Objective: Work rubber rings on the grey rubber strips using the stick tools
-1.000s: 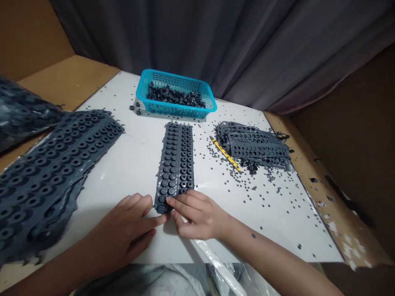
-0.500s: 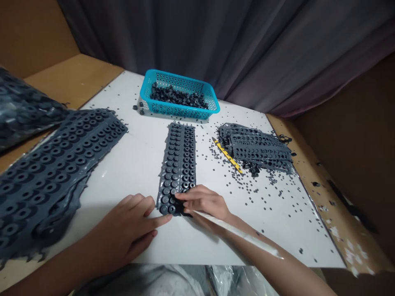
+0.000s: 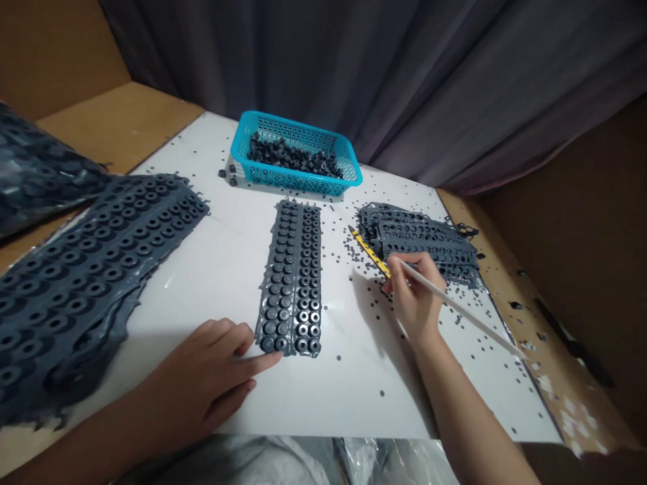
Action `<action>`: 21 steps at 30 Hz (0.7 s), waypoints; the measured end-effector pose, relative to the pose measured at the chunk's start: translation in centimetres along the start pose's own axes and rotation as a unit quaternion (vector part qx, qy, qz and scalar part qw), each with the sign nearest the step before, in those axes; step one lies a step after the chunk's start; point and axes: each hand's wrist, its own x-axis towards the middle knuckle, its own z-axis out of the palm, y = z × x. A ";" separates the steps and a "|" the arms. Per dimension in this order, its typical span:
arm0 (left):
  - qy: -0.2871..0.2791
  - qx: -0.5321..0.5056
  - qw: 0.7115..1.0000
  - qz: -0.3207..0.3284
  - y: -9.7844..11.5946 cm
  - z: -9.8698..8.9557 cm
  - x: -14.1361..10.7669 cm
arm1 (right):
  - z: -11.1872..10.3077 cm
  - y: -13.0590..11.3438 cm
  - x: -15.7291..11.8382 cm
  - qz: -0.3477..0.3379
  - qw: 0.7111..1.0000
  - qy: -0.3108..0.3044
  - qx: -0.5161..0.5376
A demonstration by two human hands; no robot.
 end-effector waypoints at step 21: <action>-0.008 0.008 1.000 -0.019 0.0 0.3 0.1 | 5.3 -3.2 -4.3 -0.459 0.845 -0.273 0.019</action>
